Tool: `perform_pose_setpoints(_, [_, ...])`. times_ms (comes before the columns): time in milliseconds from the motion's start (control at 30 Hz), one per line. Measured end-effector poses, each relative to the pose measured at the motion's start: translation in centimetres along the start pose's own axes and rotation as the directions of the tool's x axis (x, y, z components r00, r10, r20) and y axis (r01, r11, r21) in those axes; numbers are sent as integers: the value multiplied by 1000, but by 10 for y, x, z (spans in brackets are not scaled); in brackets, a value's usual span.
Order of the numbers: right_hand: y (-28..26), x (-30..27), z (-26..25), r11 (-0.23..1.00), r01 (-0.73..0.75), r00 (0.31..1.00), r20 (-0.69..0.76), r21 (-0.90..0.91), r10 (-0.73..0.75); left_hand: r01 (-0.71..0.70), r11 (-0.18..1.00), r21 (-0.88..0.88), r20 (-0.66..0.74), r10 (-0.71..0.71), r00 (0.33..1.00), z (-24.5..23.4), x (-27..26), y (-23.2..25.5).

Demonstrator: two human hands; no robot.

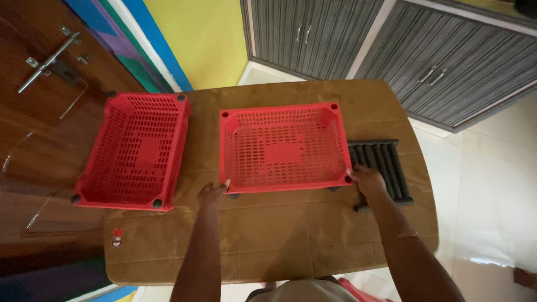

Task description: The person inserts black cylindrical legs into the corner holes of two red plastic baskets placed on a table. They handle the legs one at a time, fitting them into the basket corners to form a stand.

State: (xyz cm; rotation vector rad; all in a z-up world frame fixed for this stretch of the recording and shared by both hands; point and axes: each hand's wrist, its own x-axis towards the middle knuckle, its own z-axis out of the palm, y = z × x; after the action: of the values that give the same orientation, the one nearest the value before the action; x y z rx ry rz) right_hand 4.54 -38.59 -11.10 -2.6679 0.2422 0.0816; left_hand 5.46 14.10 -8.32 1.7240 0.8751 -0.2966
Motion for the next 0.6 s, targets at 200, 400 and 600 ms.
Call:
perform_pose_setpoints(200, [-21,-6,-15,828,-186,982,71,529,175,-287,948,138,9,288,958,3,16,-7])
perform_pose_setpoints(400, [-42,-1,-28,994,-76,994,72,-83,82,-342,902,264,108,324,940,15,41,-3])
perform_pose_setpoints(600, [-51,-2,-37,964,-81,954,262,-253,149,-382,619,686,261,281,924,-2,13,40])
